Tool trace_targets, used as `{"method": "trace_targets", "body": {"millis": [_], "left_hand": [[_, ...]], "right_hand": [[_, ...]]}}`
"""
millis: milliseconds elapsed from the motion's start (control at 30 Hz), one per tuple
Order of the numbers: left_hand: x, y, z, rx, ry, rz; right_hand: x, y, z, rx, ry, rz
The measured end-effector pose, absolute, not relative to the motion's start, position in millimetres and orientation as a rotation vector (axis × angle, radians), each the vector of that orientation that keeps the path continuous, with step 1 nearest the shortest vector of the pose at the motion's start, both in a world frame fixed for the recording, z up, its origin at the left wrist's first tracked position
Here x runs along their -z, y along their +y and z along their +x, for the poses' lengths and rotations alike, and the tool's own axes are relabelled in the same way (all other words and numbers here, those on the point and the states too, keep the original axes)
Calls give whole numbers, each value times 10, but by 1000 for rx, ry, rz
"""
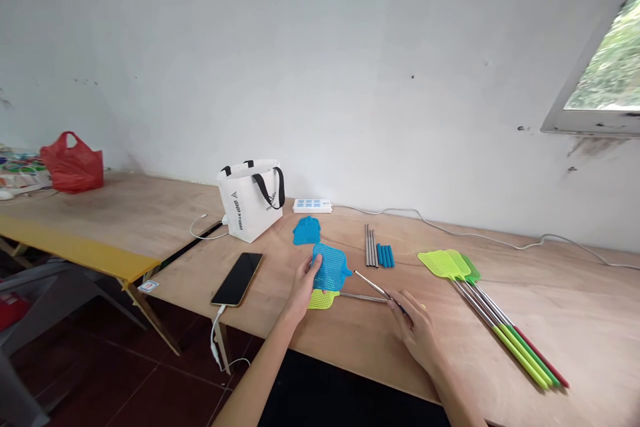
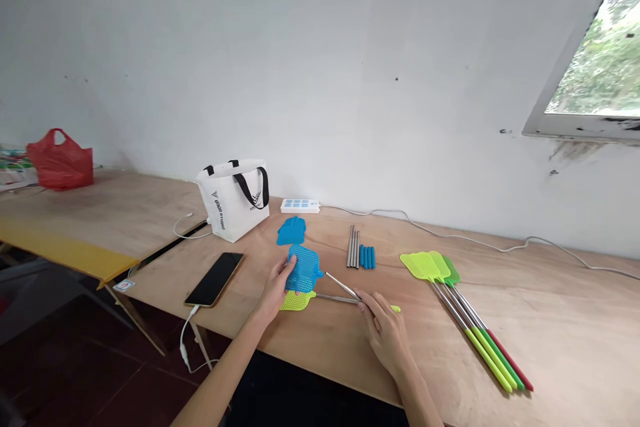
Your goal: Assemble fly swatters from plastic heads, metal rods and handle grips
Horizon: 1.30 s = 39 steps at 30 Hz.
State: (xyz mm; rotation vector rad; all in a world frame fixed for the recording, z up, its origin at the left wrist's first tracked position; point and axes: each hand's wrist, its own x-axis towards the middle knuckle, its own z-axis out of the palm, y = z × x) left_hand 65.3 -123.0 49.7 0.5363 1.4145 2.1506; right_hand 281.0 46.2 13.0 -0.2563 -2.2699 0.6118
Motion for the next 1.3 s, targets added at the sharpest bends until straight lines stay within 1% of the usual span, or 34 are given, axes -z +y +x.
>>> {"method": "trace_targets", "body": {"millis": [333, 567, 700, 967, 1133, 1300], "left_hand": [[-496, -1264, 616, -2131, 1573, 561], [-681, -1402, 593, -2059, 1840, 910], [-725, -1388, 686, -2017, 1819, 926], [-669, -1268, 1023, -1815, 1778, 998], [-624, -1234, 1115, -1793, 1714, 1008], [-555, -1160, 1201, -1739, 1756, 1061]], "right_hand": [[-127, 472, 2828, -465, -2348, -230], [-143, 468, 2854, -296, -2427, -220], [-166, 416, 2825, -304, -2421, -231], [-234, 329, 2802, -286, -2394, -242], [-212, 351, 2810, -317, -2378, -214], [-166, 366, 2807, -334, -2347, -216]]}}
